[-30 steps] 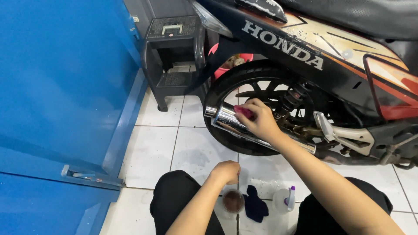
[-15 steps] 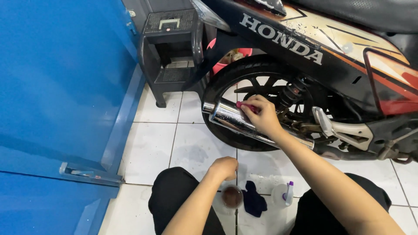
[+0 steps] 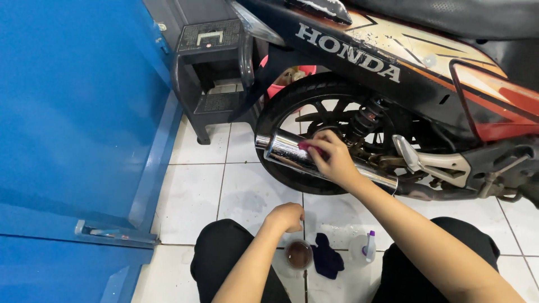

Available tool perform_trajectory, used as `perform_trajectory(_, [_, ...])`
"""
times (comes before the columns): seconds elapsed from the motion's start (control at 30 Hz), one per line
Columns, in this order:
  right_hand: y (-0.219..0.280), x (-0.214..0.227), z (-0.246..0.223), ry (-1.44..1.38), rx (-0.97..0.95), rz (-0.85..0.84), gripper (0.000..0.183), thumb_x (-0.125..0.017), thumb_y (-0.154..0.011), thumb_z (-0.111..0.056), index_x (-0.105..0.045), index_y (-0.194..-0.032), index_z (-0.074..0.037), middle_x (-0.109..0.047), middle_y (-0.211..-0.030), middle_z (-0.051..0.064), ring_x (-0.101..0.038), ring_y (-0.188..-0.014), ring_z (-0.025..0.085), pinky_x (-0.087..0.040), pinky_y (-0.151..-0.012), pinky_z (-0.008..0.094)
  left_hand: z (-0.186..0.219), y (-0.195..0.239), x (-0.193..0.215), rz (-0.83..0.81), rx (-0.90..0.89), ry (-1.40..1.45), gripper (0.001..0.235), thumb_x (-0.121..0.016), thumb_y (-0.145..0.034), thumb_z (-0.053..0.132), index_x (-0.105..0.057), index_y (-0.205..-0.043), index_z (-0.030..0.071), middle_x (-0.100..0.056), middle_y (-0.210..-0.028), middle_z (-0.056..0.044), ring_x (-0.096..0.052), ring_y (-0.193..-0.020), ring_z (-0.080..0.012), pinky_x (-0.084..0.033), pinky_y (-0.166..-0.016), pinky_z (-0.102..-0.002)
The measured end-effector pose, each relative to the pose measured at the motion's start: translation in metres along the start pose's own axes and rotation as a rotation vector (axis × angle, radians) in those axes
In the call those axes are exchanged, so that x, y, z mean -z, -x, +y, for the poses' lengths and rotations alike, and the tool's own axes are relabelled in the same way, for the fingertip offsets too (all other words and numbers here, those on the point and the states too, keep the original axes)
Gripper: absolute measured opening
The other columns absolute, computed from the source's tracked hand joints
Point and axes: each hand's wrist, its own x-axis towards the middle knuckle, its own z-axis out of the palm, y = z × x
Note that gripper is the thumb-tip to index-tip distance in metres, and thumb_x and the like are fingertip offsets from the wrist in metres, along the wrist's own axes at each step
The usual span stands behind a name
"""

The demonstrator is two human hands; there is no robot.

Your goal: The person sits on the floor and cleans the chrome exhaust pipe of a Honda motorcycle using a purple cloth. They dip the cloth into a small container of liquid and wipe the exhaust pipe repeatedly.

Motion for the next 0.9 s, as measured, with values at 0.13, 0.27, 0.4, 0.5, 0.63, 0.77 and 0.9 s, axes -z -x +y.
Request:
perform_trajectory(0.13, [-0.010,-0.001,0.015,-0.020,-0.068,-0.019,0.015,-0.072,-0.093,-0.009,-0.078,-0.106,-0.009,-0.071,-0.101,0.011,-0.070,-0.087,0.033,-0.055,-0.075,0.039,-0.003,-0.002,-0.003,0.000,-0.010,0.001,0.035,-0.077,-0.084,0.010,-0.073,-0.117,0.000,-0.072,-0.110,-0.026,-0.070,-0.106,-0.0428,-0.059,-0.087,-0.054])
perform_trajectory(0.27, [-0.003,0.009,-0.006,-0.007,0.008,-0.066,0.013,-0.071,-0.092,-0.006,-0.077,-0.103,-0.005,-0.071,-0.099,0.015,-0.070,-0.088,0.037,-0.056,-0.075,0.041,-0.004,0.005,-0.001,0.003,0.004,0.015,0.035,-0.077,-0.084,0.011,-0.073,-0.117,-0.001,-0.072,-0.111,-0.026,-0.070,-0.105,-0.0425,-0.059,-0.087,-0.054])
perform_trajectory(0.4, [-0.014,0.005,0.020,0.000,-0.013,-0.040,0.012,-0.071,-0.093,-0.008,-0.077,-0.103,-0.006,-0.071,-0.101,0.016,-0.070,-0.094,0.038,-0.056,-0.080,0.042,-0.004,-0.001,-0.005,0.012,0.015,0.016,0.034,-0.078,-0.083,0.010,-0.074,-0.115,0.001,-0.073,-0.110,-0.025,-0.070,-0.106,-0.0418,-0.058,-0.088,-0.053])
perform_trajectory(0.5, [-0.007,0.008,-0.017,-0.025,0.018,-0.095,0.012,-0.070,-0.092,-0.006,-0.076,-0.102,-0.005,-0.071,-0.099,0.017,-0.070,-0.092,0.039,-0.057,-0.080,0.044,-0.006,-0.013,-0.012,0.011,0.018,-0.024,0.034,-0.077,-0.083,0.011,-0.074,-0.116,0.003,-0.074,-0.110,-0.024,-0.071,-0.106,-0.0402,-0.058,-0.088,-0.053])
perform_trajectory(0.63, [-0.009,0.008,0.005,0.008,-0.012,-0.094,0.012,-0.070,-0.092,-0.005,-0.077,-0.102,-0.006,-0.072,-0.099,0.017,-0.070,-0.095,0.039,-0.057,-0.082,0.044,-0.003,-0.006,-0.007,0.029,0.033,0.001,0.033,-0.076,-0.083,0.009,-0.075,-0.115,0.002,-0.073,-0.110,-0.025,-0.070,-0.107,-0.0411,-0.058,-0.089,-0.054])
perform_trajectory(0.77, [-0.016,0.001,0.011,-0.007,-0.054,-0.079,0.012,-0.070,-0.093,-0.009,-0.078,-0.102,-0.009,-0.073,-0.100,0.013,-0.071,-0.096,0.035,-0.056,-0.083,0.042,-0.002,-0.007,-0.008,0.017,0.039,-0.011,0.034,-0.077,-0.082,0.010,-0.075,-0.116,0.002,-0.074,-0.109,-0.025,-0.071,-0.106,-0.0418,-0.058,-0.088,-0.054])
perform_trajectory(0.9, [-0.014,0.006,0.034,0.012,-0.075,-0.105,0.011,-0.070,-0.093,-0.010,-0.078,-0.100,-0.010,-0.074,-0.099,0.011,-0.071,-0.095,0.033,-0.055,-0.084,0.039,-0.011,-0.011,-0.011,0.023,0.023,0.009,0.034,-0.078,-0.081,0.011,-0.075,-0.114,0.003,-0.074,-0.106,-0.024,-0.071,-0.104,-0.0406,-0.058,-0.088,-0.053])
